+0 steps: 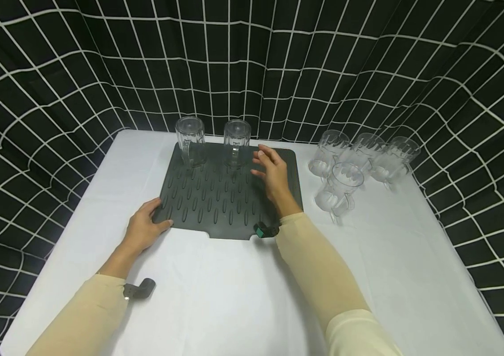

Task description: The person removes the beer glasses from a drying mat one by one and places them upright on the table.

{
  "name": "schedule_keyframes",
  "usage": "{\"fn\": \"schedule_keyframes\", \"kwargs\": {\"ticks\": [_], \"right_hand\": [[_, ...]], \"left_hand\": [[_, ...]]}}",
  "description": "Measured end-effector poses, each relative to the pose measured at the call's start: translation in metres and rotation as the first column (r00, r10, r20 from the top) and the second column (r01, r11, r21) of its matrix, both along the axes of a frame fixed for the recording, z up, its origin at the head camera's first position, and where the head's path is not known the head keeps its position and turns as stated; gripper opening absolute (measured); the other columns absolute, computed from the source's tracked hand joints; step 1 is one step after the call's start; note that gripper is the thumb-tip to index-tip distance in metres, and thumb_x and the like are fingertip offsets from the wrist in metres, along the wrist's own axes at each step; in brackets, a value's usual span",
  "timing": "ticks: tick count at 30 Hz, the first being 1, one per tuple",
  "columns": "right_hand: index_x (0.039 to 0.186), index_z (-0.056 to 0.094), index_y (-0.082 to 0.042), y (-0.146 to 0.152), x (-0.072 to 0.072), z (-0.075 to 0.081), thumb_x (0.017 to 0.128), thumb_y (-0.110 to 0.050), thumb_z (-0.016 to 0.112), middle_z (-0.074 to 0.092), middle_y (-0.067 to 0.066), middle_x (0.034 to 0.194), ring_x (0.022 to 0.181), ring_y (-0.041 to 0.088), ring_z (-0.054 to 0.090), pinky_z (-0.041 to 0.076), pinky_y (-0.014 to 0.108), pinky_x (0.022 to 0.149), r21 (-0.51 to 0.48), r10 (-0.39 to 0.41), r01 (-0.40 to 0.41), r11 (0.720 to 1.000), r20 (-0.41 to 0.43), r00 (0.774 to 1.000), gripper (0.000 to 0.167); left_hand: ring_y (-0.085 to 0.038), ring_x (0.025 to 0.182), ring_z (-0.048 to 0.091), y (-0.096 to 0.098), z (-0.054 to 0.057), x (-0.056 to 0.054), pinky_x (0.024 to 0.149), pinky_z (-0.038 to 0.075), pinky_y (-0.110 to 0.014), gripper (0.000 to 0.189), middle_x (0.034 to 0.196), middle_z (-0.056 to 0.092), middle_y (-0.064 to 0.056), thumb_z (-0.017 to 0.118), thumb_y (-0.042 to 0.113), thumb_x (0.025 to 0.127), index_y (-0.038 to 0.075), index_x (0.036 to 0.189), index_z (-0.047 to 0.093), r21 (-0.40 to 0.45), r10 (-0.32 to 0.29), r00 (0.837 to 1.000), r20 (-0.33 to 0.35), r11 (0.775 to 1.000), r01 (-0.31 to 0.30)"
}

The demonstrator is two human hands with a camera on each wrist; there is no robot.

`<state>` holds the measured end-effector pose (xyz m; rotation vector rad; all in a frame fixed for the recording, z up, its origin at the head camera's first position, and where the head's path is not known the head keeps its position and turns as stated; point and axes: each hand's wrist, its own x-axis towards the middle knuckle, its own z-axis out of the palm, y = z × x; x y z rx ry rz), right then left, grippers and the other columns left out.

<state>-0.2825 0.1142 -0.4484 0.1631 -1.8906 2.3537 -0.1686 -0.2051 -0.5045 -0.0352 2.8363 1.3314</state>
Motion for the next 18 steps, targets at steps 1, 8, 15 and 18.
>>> {"fn": "schedule_keyframes", "kwargs": {"ticks": [1, 8, 15, 18], "right_hand": [[0.136, 0.049, 0.003, -0.004, -0.001, -0.002, 0.102, -0.019, 0.05, 0.051, 0.028, 0.129, 0.118, 0.04, 0.049, 0.053, 0.046, 0.087, 0.005, 0.014, -0.014, 1.0, 0.02, 1.0, 0.04], [0.138, 0.05, -0.006, -0.024, -0.009, -0.013, 0.104, -0.026, 0.045, 0.052, 0.016, 0.133, 0.125, 0.035, 0.044, 0.049, 0.048, 0.091, 0.028, 0.089, -0.094, 0.995, 0.15, 0.985, 0.04], [0.139, 0.05, -0.009, -0.038, -0.012, -0.021, 0.105, -0.029, 0.041, 0.052, 0.013, 0.134, 0.123, 0.028, 0.045, 0.044, 0.055, 0.095, 0.015, 0.16, -0.167, 0.986, 0.213, 0.964, 0.04], [0.139, 0.049, -0.006, -0.041, -0.012, -0.022, 0.105, -0.029, 0.039, 0.049, 0.018, 0.136, 0.123, 0.028, 0.044, 0.04, 0.058, 0.098, 0.025, 0.186, -0.196, 0.98, 0.212, 0.959, 0.042]], "left_hand": [[-0.042, 0.136, 0.03, 0.0, 0.0, 0.0, 0.109, 0.032, -0.044, 0.074, 0.152, 0.026, -0.023, 0.071, 0.013, 0.087, -0.007, 0.146, 0.03, -0.002, 0.001, 1.0, 0.001, 1.0, -0.001], [-0.042, 0.136, 0.029, -0.002, 0.0, -0.001, 0.109, 0.031, -0.045, 0.074, 0.152, 0.026, -0.024, 0.07, 0.013, 0.088, -0.007, 0.146, 0.029, -0.009, 0.008, 1.0, 0.011, 1.0, -0.008], [-0.042, 0.136, 0.029, -0.002, -0.001, -0.002, 0.109, 0.032, -0.046, 0.074, 0.152, 0.026, -0.025, 0.07, 0.013, 0.088, -0.007, 0.146, 0.03, -0.008, 0.001, 1.0, 0.009, 1.0, -0.001], [-0.042, 0.137, 0.029, -0.001, -0.002, -0.002, 0.109, 0.031, -0.045, 0.073, 0.152, 0.026, -0.024, 0.069, 0.012, 0.088, -0.007, 0.146, 0.03, 0.0, -0.004, 1.0, 0.008, 1.0, 0.004]]}}
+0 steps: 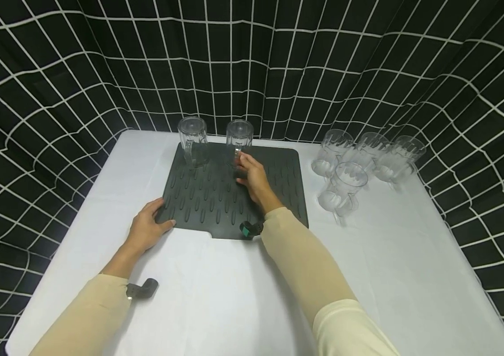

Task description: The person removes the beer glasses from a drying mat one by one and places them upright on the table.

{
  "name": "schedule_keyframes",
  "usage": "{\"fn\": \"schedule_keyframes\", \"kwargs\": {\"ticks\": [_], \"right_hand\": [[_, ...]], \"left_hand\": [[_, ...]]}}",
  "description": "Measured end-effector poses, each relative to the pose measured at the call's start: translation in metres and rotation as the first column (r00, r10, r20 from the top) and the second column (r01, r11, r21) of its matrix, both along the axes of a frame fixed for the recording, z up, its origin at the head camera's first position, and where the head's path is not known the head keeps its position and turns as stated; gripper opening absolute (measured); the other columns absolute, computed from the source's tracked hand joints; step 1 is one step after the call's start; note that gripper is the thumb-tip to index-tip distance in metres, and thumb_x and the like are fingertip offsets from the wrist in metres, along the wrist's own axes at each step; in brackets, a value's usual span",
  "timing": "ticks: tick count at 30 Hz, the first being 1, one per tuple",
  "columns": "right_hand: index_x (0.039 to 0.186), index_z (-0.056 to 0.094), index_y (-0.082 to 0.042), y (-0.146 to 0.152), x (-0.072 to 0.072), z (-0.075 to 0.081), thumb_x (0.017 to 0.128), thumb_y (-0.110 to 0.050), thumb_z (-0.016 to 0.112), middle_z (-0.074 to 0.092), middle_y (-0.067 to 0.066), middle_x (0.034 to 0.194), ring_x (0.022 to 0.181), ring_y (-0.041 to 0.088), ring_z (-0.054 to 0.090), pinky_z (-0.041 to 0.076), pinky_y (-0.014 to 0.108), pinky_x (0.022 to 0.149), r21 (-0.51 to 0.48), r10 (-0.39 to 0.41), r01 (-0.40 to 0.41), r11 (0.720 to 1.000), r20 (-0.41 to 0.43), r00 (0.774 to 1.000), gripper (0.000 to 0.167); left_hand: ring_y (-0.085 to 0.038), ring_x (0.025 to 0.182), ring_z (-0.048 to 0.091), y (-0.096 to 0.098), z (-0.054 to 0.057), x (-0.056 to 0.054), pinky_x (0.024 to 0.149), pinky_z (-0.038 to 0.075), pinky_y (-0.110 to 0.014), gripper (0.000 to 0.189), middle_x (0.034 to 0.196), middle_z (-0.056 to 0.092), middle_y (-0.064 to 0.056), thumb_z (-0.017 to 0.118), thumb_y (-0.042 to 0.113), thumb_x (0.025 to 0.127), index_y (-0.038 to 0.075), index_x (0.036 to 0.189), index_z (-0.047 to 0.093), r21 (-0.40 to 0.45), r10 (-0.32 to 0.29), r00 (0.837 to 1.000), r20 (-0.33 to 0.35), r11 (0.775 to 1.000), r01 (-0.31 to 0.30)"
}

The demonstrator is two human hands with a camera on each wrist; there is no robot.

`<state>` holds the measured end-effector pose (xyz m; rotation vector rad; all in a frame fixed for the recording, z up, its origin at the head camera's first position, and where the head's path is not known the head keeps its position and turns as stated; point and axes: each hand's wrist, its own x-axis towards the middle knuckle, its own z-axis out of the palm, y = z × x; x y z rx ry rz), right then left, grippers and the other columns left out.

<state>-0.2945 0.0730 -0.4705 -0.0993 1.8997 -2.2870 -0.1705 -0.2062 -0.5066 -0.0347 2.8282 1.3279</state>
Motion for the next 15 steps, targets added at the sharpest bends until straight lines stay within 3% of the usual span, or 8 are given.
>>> {"fn": "schedule_keyframes", "kwargs": {"ticks": [4, 9, 15], "right_hand": [[0.131, 0.052, 0.0, -0.003, 0.0, 0.0, 0.105, -0.028, 0.04, 0.051, 0.019, 0.135, 0.124, 0.028, 0.047, 0.039, 0.058, 0.1, -0.01, 0.007, -0.007, 1.0, -0.012, 1.0, 0.04], [0.109, 0.058, -0.003, -0.002, 0.002, -0.006, 0.104, -0.023, 0.044, 0.063, 0.014, 0.115, 0.11, 0.024, 0.059, 0.047, 0.05, 0.094, -0.039, -0.103, 0.102, 0.994, -0.022, 0.994, 0.025], [0.1, 0.062, -0.002, 0.001, 0.006, -0.01, 0.101, -0.02, 0.05, 0.064, 0.01, 0.094, 0.092, 0.027, 0.063, 0.055, 0.041, 0.081, -0.024, -0.203, 0.202, 0.979, -0.064, 0.977, 0.022]], "left_hand": [[-0.041, 0.137, 0.029, 0.001, -0.002, 0.0, 0.11, 0.03, -0.044, 0.072, 0.152, 0.027, -0.024, 0.069, 0.011, 0.088, -0.008, 0.145, 0.03, 0.006, -0.003, 1.0, -0.009, 1.0, 0.003], [-0.04, 0.137, 0.03, 0.002, -0.003, 0.001, 0.11, 0.03, -0.043, 0.072, 0.152, 0.028, -0.023, 0.07, 0.012, 0.087, -0.007, 0.145, 0.032, 0.0, -0.006, 1.0, -0.015, 1.0, 0.006], [-0.041, 0.136, 0.031, 0.001, -0.002, -0.001, 0.109, 0.032, -0.044, 0.07, 0.15, 0.03, -0.023, 0.071, 0.012, 0.087, -0.009, 0.143, 0.035, -0.025, -0.005, 1.0, -0.025, 1.0, 0.005]]}}
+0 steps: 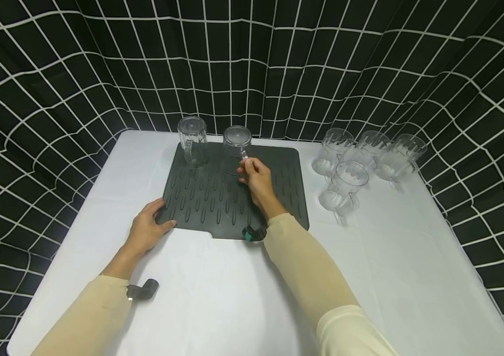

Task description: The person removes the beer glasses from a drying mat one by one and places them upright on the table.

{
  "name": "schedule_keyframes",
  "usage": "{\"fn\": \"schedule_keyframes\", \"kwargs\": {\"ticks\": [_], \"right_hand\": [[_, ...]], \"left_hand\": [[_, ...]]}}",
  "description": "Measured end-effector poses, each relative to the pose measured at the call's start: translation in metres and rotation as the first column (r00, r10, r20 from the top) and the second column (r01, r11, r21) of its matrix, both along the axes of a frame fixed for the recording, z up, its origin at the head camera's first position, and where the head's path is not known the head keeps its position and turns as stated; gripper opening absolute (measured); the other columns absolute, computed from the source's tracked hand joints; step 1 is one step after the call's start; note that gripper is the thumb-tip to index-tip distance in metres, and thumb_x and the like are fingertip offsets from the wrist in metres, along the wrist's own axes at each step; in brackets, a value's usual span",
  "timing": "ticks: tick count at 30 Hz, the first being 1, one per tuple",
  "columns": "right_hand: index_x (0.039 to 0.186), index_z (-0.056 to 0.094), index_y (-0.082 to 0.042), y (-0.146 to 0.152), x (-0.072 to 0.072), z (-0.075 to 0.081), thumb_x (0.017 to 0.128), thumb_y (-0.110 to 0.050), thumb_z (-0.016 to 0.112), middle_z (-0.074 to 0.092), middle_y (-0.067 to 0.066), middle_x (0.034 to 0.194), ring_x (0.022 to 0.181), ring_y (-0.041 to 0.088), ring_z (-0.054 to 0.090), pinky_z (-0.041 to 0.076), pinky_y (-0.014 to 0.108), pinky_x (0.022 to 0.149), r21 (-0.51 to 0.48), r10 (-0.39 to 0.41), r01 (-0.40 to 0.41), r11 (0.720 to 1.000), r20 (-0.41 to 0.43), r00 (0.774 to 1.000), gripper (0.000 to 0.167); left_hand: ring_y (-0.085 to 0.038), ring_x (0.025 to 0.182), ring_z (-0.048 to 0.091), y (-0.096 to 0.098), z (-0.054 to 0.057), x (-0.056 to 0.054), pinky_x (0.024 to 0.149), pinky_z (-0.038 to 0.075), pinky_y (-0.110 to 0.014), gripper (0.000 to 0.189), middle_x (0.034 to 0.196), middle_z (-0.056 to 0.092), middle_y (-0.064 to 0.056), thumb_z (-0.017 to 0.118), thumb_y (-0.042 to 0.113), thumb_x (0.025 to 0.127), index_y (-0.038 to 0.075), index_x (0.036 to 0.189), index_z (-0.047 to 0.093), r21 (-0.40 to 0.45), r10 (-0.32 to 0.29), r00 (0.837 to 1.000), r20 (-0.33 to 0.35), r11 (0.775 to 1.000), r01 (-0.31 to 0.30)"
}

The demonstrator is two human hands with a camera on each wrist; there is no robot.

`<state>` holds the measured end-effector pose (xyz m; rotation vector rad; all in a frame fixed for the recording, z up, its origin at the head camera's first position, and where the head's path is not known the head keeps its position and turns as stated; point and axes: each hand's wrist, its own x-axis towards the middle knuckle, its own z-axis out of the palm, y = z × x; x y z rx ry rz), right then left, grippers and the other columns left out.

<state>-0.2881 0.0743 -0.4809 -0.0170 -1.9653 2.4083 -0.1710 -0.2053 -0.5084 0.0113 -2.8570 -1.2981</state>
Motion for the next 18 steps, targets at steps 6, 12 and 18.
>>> {"fn": "schedule_keyframes", "kwargs": {"ticks": [6, 12, 18], "right_hand": [[0.098, 0.064, 0.0, 0.011, 0.012, 0.003, 0.1, -0.018, 0.053, 0.063, 0.01, 0.089, 0.084, 0.022, 0.063, 0.054, 0.042, 0.077, 0.019, -0.041, 0.042, 0.999, -0.044, 0.998, 0.021], [0.099, 0.064, 0.004, 0.025, 0.029, 0.012, 0.099, -0.018, 0.054, 0.062, 0.01, 0.089, 0.081, 0.018, 0.062, 0.054, 0.039, 0.075, -0.01, -0.063, 0.062, 0.998, -0.12, 0.991, 0.024], [0.099, 0.063, 0.006, 0.034, 0.05, 0.02, 0.098, -0.018, 0.054, 0.062, 0.007, 0.09, 0.082, 0.017, 0.061, 0.053, 0.03, 0.072, -0.045, -0.072, 0.065, 0.997, -0.185, 0.98, 0.025]], "left_hand": [[-0.042, 0.135, 0.032, 0.001, 0.0, -0.001, 0.108, 0.034, -0.046, 0.069, 0.15, 0.031, -0.023, 0.072, 0.012, 0.086, -0.011, 0.141, 0.036, -0.014, -0.004, 1.0, -0.007, 1.0, 0.004], [-0.043, 0.134, 0.033, 0.002, 0.004, -0.001, 0.106, 0.036, -0.046, 0.071, 0.15, 0.029, -0.024, 0.072, 0.013, 0.087, -0.011, 0.142, 0.034, -0.023, -0.007, 1.0, 0.022, 1.0, 0.008], [-0.046, 0.132, 0.034, 0.001, 0.009, -0.001, 0.105, 0.036, -0.05, 0.07, 0.149, 0.029, -0.027, 0.07, 0.014, 0.088, -0.013, 0.142, 0.033, -0.046, -0.008, 0.999, 0.043, 0.999, 0.01]]}}
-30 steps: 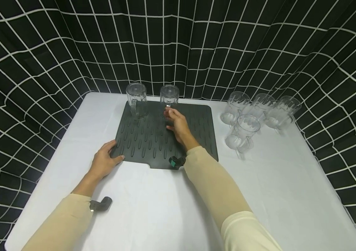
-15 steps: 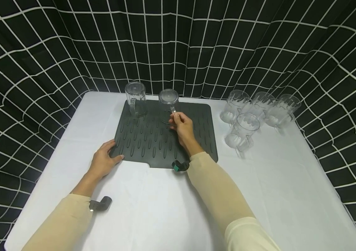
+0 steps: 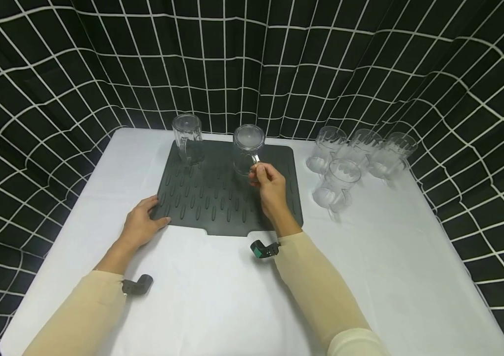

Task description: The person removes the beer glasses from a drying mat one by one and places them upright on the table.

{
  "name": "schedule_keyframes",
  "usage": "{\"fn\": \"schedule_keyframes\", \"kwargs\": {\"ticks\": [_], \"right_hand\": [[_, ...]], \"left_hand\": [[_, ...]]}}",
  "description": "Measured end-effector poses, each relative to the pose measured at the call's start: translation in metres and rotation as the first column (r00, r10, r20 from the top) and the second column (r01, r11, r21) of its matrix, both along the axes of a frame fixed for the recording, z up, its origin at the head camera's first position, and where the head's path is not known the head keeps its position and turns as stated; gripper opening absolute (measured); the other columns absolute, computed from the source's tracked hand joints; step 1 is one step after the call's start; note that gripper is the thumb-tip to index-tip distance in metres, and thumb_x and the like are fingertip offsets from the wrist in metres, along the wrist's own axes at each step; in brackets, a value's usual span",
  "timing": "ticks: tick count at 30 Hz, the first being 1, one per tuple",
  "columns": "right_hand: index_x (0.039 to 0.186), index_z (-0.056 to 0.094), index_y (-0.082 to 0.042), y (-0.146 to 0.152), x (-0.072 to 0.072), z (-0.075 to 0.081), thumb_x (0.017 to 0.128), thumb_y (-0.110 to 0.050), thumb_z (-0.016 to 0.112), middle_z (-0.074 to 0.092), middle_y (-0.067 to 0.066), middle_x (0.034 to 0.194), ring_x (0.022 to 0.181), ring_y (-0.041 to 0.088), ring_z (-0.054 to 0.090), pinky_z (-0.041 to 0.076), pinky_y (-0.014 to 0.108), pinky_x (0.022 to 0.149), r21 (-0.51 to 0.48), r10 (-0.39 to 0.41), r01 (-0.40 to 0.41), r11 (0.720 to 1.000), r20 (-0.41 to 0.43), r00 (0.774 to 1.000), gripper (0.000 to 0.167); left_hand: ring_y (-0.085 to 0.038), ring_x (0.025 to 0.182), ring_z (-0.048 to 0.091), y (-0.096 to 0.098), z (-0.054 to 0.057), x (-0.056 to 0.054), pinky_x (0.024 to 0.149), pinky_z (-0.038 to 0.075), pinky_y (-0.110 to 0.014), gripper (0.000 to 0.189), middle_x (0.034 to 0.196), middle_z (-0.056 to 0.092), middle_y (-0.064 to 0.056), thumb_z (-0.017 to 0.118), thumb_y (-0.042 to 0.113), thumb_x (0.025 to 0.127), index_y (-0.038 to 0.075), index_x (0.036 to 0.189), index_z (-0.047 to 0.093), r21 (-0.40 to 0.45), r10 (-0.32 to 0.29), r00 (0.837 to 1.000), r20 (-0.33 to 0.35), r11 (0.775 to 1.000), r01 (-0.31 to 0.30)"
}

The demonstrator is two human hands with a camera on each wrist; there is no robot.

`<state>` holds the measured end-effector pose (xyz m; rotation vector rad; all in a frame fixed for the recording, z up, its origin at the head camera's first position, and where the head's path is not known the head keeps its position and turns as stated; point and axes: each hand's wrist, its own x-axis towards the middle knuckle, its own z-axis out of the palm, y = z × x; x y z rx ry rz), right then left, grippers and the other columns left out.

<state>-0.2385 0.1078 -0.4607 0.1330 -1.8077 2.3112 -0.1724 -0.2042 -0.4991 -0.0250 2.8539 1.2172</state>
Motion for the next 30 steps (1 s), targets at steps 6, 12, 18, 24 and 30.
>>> {"fn": "schedule_keyframes", "kwargs": {"ticks": [6, 12, 18, 24, 30], "right_hand": [[0.097, 0.064, 0.003, 0.007, 0.02, 0.006, 0.098, -0.016, 0.055, 0.062, 0.011, 0.094, 0.086, 0.018, 0.062, 0.054, 0.033, 0.079, -0.026, -0.001, 0.0, 1.0, -0.031, 1.0, 0.021], [0.094, 0.068, 0.005, 0.016, 0.036, 0.014, 0.096, -0.008, 0.06, 0.065, 0.013, 0.092, 0.086, 0.02, 0.063, 0.053, 0.038, 0.084, -0.041, -0.045, 0.041, 0.998, -0.101, 0.994, 0.015], [0.091, 0.069, 0.01, 0.024, 0.048, 0.022, 0.091, 0.0, 0.065, 0.067, 0.01, 0.09, 0.085, 0.021, 0.061, 0.053, 0.031, 0.081, 0.002, -0.059, 0.061, 0.998, -0.225, 0.973, 0.011], [0.093, 0.063, 0.019, 0.029, 0.058, 0.028, 0.089, 0.01, 0.062, 0.066, 0.005, 0.087, 0.082, 0.018, 0.059, 0.052, 0.027, 0.076, 0.093, -0.027, 0.059, 0.994, -0.319, 0.948, 0.01], [0.092, 0.064, 0.018, 0.033, 0.063, 0.033, 0.087, 0.015, 0.061, 0.065, 0.011, 0.088, 0.083, 0.017, 0.058, 0.051, 0.026, 0.075, 0.121, -0.028, 0.081, 0.989, -0.388, 0.921, 0.006]], "left_hand": [[-0.047, 0.131, 0.036, -0.001, 0.002, 0.0, 0.104, 0.037, -0.052, 0.069, 0.147, 0.032, -0.029, 0.069, 0.013, 0.088, -0.013, 0.141, 0.034, -0.022, -0.001, 1.0, -0.001, 1.0, 0.001], [-0.048, 0.129, 0.037, 0.001, 0.003, 0.002, 0.103, 0.037, -0.054, 0.067, 0.146, 0.033, -0.03, 0.069, 0.013, 0.088, -0.014, 0.139, 0.036, -0.038, 0.007, 1.0, -0.006, 0.999, -0.007], [-0.051, 0.127, 0.038, 0.006, 0.007, 0.006, 0.101, 0.037, -0.059, 0.066, 0.142, 0.035, -0.034, 0.067, 0.017, 0.09, -0.015, 0.139, 0.036, -0.033, 0.047, 0.999, 0.004, 0.998, -0.047], [-0.051, 0.12, 0.046, 0.017, 0.019, 0.006, 0.094, 0.043, -0.063, 0.056, 0.134, 0.045, -0.033, 0.064, 0.02, 0.092, -0.015, 0.131, 0.047, -0.027, 0.105, 0.985, -0.137, 0.994, -0.109], [-0.046, 0.113, 0.055, 0.041, 0.047, 0.0, 0.089, 0.05, -0.055, 0.051, 0.127, 0.052, -0.028, 0.063, 0.023, 0.093, -0.013, 0.127, 0.052, 0.071, 0.117, 0.946, -0.303, 0.992, -0.1]]}}
